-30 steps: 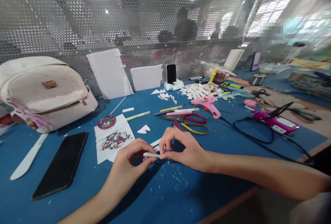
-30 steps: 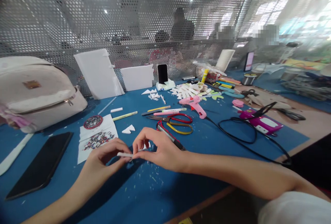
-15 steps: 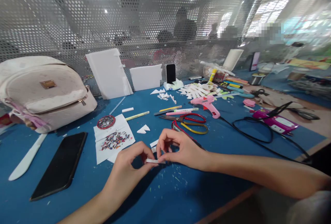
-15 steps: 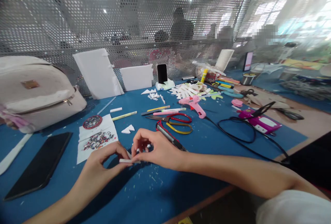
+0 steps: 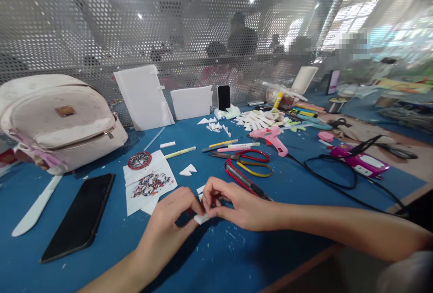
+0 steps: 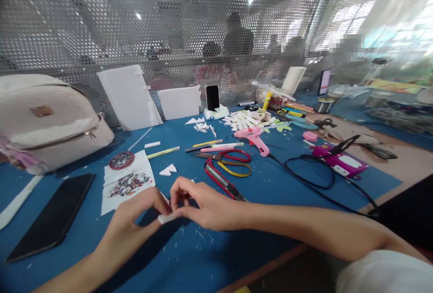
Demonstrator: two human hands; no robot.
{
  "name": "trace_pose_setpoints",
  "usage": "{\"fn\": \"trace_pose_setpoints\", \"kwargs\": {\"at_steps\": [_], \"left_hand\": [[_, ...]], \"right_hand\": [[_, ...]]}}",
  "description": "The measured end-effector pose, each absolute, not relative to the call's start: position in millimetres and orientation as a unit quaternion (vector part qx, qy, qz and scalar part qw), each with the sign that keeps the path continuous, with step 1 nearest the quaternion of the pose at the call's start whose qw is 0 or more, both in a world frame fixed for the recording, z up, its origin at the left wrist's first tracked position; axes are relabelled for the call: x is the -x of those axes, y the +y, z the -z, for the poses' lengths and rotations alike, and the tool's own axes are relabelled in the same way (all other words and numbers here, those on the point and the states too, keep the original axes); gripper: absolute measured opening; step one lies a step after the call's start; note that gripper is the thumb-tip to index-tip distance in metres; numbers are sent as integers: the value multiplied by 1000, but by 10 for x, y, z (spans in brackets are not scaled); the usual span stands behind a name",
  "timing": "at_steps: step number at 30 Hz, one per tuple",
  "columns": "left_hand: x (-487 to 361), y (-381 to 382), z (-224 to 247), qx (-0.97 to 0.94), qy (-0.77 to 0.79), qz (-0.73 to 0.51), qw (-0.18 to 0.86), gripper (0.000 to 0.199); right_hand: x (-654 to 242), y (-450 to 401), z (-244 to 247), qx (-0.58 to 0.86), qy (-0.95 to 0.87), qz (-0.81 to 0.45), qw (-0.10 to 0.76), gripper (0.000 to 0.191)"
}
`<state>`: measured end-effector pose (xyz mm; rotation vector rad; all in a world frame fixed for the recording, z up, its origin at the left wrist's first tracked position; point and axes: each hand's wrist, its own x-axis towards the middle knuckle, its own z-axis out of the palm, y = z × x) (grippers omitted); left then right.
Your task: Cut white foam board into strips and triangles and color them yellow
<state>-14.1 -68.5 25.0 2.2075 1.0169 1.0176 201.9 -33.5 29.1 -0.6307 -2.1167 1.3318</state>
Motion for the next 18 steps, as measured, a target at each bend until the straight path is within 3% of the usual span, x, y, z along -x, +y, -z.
{"fn": "trace_pose_setpoints", "kwargs": {"at_steps": [6, 9, 11, 16, 18], "left_hand": [[235, -654, -237, -852, 318, -393, 136, 23], [240, -653, -193, -844, 294, -421, 152, 26], [233, -662, -145, -845, 289, -421, 161, 26], [250, -690, -26, -852, 284, -413, 149, 24], [267, -692, 7, -855, 281, -412, 142, 23]], "right_hand": [[-1992, -166, -380, 219, -777, -497, 317, 12], [-2012, 341, -532, 270, -800, -401, 356, 13], [-2055, 829, -642, 371, -825, -275, 325, 15], [-2208, 1948, -713, 498, -793, -166, 309, 14], [-2246, 2206, -626, 532, -785, -141, 285, 23]]}}
